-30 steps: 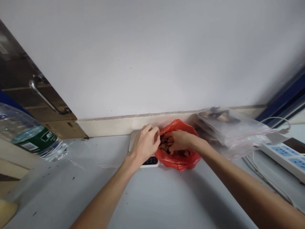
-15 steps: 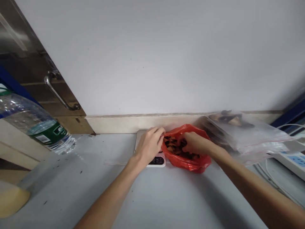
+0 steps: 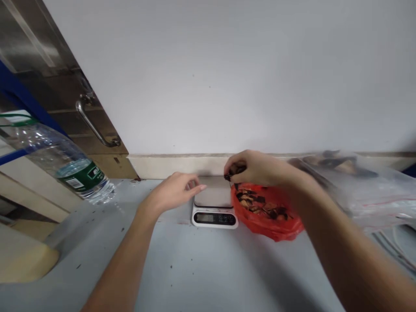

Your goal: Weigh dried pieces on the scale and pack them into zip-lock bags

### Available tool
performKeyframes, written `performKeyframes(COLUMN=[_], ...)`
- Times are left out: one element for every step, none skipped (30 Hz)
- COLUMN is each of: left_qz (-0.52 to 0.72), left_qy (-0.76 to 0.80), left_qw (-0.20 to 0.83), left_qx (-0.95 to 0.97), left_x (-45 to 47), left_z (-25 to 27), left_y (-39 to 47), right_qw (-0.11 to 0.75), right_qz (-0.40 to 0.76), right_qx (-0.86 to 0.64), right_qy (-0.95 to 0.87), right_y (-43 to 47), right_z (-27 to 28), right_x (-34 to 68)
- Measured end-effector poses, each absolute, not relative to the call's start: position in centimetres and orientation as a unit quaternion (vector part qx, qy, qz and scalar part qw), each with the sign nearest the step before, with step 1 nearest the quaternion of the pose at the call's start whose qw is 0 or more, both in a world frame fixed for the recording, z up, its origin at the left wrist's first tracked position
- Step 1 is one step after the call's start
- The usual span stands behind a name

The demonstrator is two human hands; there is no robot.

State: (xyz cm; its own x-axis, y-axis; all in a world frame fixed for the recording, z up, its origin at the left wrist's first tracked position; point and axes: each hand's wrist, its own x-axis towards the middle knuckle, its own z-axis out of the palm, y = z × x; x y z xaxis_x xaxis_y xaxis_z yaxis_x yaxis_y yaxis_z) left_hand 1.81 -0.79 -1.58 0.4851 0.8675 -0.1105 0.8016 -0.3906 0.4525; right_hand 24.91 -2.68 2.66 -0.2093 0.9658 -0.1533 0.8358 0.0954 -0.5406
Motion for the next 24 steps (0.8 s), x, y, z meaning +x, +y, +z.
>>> performKeyframes(left_qz=[0.028, -0.015, -0.052, -0.081, -0.098, -0.103, -0.100, -0.093, -0.086, -0.080, -0.078, -0.078, -0.078, -0.078, -0.080, -0.082, -0.087, -0.092, -0.100, -0.108, -0.119, -0.130, -0.143, -0.157], left_qy=[0.523, 0.541, 0.556, 0.567, 0.575, 0.579, 0.581, 0.582, 0.582, 0.581, 0.580, 0.577, 0.573, 0.569, 0.566, 0.563, 0.562, 0.562, 0.562, 0.562, 0.562, 0.562, 0.562, 0.561], left_qw=[0.233, 0.237, 0.238, 0.239, 0.239, 0.240, 0.241, 0.241, 0.241, 0.241, 0.239, 0.238, 0.237, 0.236, 0.234, 0.233, 0.232, 0.233, 0.234, 0.237, 0.242, 0.247, 0.252, 0.257], left_qx=[0.820, 0.807, 0.795, 0.784, 0.776, 0.772, 0.771, 0.771, 0.772, 0.773, 0.775, 0.777, 0.780, 0.784, 0.787, 0.789, 0.789, 0.788, 0.787, 0.785, 0.782, 0.778, 0.775, 0.771], left_x=[1.1, 0.6, 0.1, -0.3, -0.6, -0.8, -1.0, -1.1, -1.1, -1.1, -1.1, -1.0, -0.9, -0.7, -0.6, -0.5, -0.4, -0.4, -0.5, -0.6, -0.7, -0.8, -0.9, -0.9], left_z=[-1.4, -1.4, -1.4, -1.4, -1.4, -1.5, -1.6, -1.6, -1.6, -1.6, -1.6, -1.5, -1.4, -1.3, -1.2, -1.0, -0.9, -0.8, -0.8, -0.8, -0.9, -1.1, -1.4, -1.8], left_y=[-0.7, -0.6, -0.4, -0.3, -0.3, -0.2, -0.1, 0.0, 0.0, 0.0, -0.1, -0.2, -0.3, -0.4, -0.6, -0.7, -0.8, -0.9, -0.9, -0.8, -0.7, -0.6, -0.4, -0.2], right_qw=[0.097, 0.067, 0.035, 0.010, -0.012, -0.027, -0.035, -0.043, -0.047, -0.049, -0.048, -0.046, -0.044, -0.044, -0.043, -0.034, -0.014, 0.016, 0.054, 0.092, 0.123, 0.137, 0.134, 0.117], right_qz=[0.261, 0.254, 0.246, 0.241, 0.236, 0.233, 0.232, 0.230, 0.229, 0.228, 0.228, 0.230, 0.233, 0.239, 0.245, 0.250, 0.252, 0.248, 0.241, 0.231, 0.219, 0.211, 0.208, 0.210], right_qx=[-0.624, -0.631, -0.640, -0.646, -0.651, -0.653, -0.652, -0.651, -0.648, -0.645, -0.641, -0.639, -0.638, -0.638, -0.643, -0.650, -0.659, -0.668, -0.673, -0.677, -0.676, -0.675, -0.677, -0.681], right_qy=[-0.730, -0.730, -0.727, -0.724, -0.722, -0.720, -0.721, -0.722, -0.725, -0.728, -0.731, -0.733, -0.732, -0.730, -0.724, -0.717, -0.709, -0.702, -0.697, -0.693, -0.692, -0.694, -0.693, -0.692], right_y=[-2.1, -1.6, -1.1, -0.7, -0.4, -0.2, -0.1, 0.0, 0.0, -0.1, -0.2, -0.3, -0.5, -0.7, -0.9, -1.2, -1.5, -1.9, -2.3, -2.7, -3.2, -3.6, -4.1, -4.5], right_z=[2.2, 1.7, 1.2, 0.6, 0.1, -0.3, -0.7, -1.1, -1.3, -1.4, -1.4, -1.3, -1.2, -0.9, -0.7, -0.4, -0.1, 0.2, 0.5, 0.8, 1.1, 1.4, 1.6, 1.8], right_x=[23.6, 22.4, 21.3, 20.3, 19.4, 18.7, 18.2, 17.8, 17.6, 17.5, 17.5, 17.5, 17.6, 17.8, 18.0, 18.3, 18.8, 19.4, 20.1, 20.9, 21.8, 22.7, 23.6, 24.5])
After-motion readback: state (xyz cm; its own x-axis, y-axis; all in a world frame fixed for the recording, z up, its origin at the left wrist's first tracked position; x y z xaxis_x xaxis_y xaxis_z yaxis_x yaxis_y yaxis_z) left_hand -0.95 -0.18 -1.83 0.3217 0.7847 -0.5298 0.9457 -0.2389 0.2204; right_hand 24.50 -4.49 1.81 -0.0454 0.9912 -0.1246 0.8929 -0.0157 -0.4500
